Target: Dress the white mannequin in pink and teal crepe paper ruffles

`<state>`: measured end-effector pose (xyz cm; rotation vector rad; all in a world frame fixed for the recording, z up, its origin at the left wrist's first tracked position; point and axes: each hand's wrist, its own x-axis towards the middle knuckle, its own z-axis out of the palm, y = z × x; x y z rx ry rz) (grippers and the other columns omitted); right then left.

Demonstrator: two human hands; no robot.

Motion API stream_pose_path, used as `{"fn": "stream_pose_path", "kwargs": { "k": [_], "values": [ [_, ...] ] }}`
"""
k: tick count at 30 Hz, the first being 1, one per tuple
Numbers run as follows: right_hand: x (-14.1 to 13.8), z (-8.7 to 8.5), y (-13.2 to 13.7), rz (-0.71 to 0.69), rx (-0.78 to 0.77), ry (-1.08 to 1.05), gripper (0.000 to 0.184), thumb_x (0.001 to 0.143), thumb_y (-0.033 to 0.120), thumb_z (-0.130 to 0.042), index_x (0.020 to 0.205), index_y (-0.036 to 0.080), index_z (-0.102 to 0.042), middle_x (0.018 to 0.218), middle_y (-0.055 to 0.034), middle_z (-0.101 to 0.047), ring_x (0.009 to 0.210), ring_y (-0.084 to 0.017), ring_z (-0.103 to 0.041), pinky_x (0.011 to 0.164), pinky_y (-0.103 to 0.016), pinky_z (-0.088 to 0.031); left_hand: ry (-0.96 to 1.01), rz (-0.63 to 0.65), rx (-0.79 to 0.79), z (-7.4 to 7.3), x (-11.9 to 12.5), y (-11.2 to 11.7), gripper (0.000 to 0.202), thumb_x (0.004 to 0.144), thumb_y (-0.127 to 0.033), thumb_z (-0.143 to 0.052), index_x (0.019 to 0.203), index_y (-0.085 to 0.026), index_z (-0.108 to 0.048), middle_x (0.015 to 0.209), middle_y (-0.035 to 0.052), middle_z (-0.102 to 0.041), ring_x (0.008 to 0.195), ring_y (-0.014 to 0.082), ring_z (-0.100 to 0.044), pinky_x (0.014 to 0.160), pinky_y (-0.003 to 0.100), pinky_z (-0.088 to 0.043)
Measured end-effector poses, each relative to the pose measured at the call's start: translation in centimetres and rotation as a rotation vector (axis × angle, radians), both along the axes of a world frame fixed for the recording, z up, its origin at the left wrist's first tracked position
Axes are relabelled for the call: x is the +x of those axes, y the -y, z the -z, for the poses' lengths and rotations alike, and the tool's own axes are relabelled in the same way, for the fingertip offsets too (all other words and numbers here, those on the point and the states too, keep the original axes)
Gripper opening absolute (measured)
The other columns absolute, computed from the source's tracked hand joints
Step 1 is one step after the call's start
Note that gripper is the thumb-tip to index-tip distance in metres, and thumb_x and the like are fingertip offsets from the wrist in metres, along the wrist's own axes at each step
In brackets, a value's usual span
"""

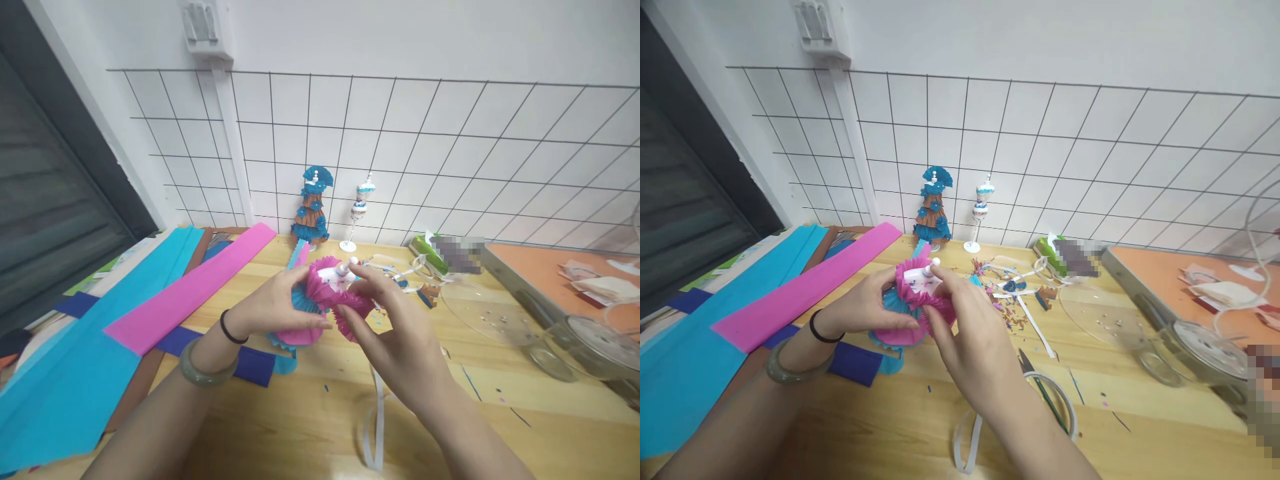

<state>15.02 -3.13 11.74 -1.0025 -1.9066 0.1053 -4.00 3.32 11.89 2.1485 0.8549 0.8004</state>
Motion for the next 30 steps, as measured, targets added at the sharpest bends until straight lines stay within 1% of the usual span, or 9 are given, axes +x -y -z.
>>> {"fn": "stream_pose_path", "kwargs": {
  "k": [3,5,10,14,18,22,23,27,30],
  "values": [
    [0.0,0.0,0.0,0.003,0.015,0.004,0.050,0.087,0.013,-0.053,0.133,0.025,-0.038,0.095,-0.0045,-0.060,0.082,-0.017,-0.059,0.074,-0.034,-0.051,0.030,0.006,-0.037,-0.1,0.1,0.1,0.076,0.063,-0.042,-0.077,0.129,-0.021,-0.047,0.112,0.0074,-0.065,0.102,0.0261,-0.060,0.086,0.036,-0.051],
    [-0.1,0.0,0.1,0.003,0.027,0.006,0.049,0.087,0.013,-0.053,0.132,0.025,-0.038,0.093,-0.0040,-0.059,0.081,-0.017,-0.059,0.075,-0.034,-0.051,0.044,0.006,-0.052,-0.1,0.2,0.2,0.073,0.065,-0.042,-0.076,0.129,-0.021,-0.048,0.110,0.0069,-0.066,0.101,0.0253,-0.061,0.084,0.035,-0.052],
    [-0.2,0.0,0.1,0.003,0.021,0.001,0.048,0.087,0.014,-0.053,0.131,0.026,-0.039,0.093,-0.0043,-0.059,0.082,-0.017,-0.059,0.075,-0.035,-0.052,0.062,0.005,-0.028,-0.2,0.4,0.4,0.067,0.066,-0.041,-0.075,0.125,-0.020,-0.052,0.105,0.0068,-0.068,0.097,0.0249,-0.063,0.084,0.035,-0.052],
    [-0.1,0.0,0.1,-0.004,0.001,-0.005,0.048,0.087,0.014,-0.053,0.131,0.025,-0.039,0.098,-0.0055,-0.061,0.085,-0.018,-0.059,0.077,-0.036,-0.051,0.099,0.042,-0.042,0.1,0.1,-0.1,0.071,0.067,-0.042,-0.074,0.130,-0.020,-0.048,0.109,0.0078,-0.066,0.100,0.0260,-0.062,0.084,0.035,-0.052],
    [0.0,-0.1,0.2,-0.011,-0.046,-0.012,0.047,0.087,0.015,-0.053,0.131,0.025,-0.040,0.104,-0.0063,-0.062,0.093,-0.020,-0.060,0.083,-0.040,-0.050,0.138,0.088,-0.022,0.5,-0.3,-0.6,0.062,0.073,-0.043,-0.069,0.127,-0.019,-0.051,0.113,0.0081,-0.065,0.102,0.0257,-0.061,0.087,0.035,-0.049],
    [0.0,-0.1,0.3,-0.003,-0.058,-0.023,0.046,0.087,0.016,-0.052,0.131,0.025,-0.040,0.106,-0.0071,-0.062,0.092,-0.020,-0.060,0.083,-0.041,-0.051,0.088,0.044,-0.011,0.5,-0.3,-0.5,0.074,0.068,-0.038,-0.074,0.133,-0.020,-0.043,0.118,0.0088,-0.063,0.105,0.0254,-0.060,0.091,0.036,-0.048],
    [-0.1,-0.1,0.3,0.001,-0.060,-0.024,0.046,0.087,0.015,-0.052,0.131,0.025,-0.041,0.105,-0.0070,-0.062,0.091,-0.020,-0.060,0.083,-0.042,-0.051,0.079,0.037,-0.011,0.5,-0.2,-0.5,0.074,0.068,-0.036,-0.073,0.134,-0.020,-0.042,0.117,0.0089,-0.063,0.105,0.0250,-0.060,0.091,0.036,-0.048],
    [-0.1,-0.1,0.3,-0.002,-0.049,-0.029,0.046,0.087,0.016,-0.053,0.130,0.025,-0.041,0.109,-0.0080,-0.061,0.092,-0.021,-0.060,0.082,-0.042,-0.051,0.040,0.005,0.030,0.4,0.1,-0.4,0.059,0.072,-0.034,-0.069,0.126,-0.019,-0.050,0.115,0.0082,-0.064,0.103,0.0240,-0.060,0.088,0.035,-0.049],
    [-0.2,-0.1,0.3,0.003,-0.043,-0.019,0.046,0.086,0.017,-0.054,0.130,0.025,-0.042,0.110,-0.0085,-0.061,0.094,-0.022,-0.060,0.081,-0.041,-0.051,0.011,0.004,0.078,0.4,0.4,-0.4,0.048,0.074,-0.035,-0.067,0.118,-0.019,-0.055,0.107,0.0055,-0.066,0.096,0.0218,-0.061,0.083,0.033,-0.050]
  ]
}}
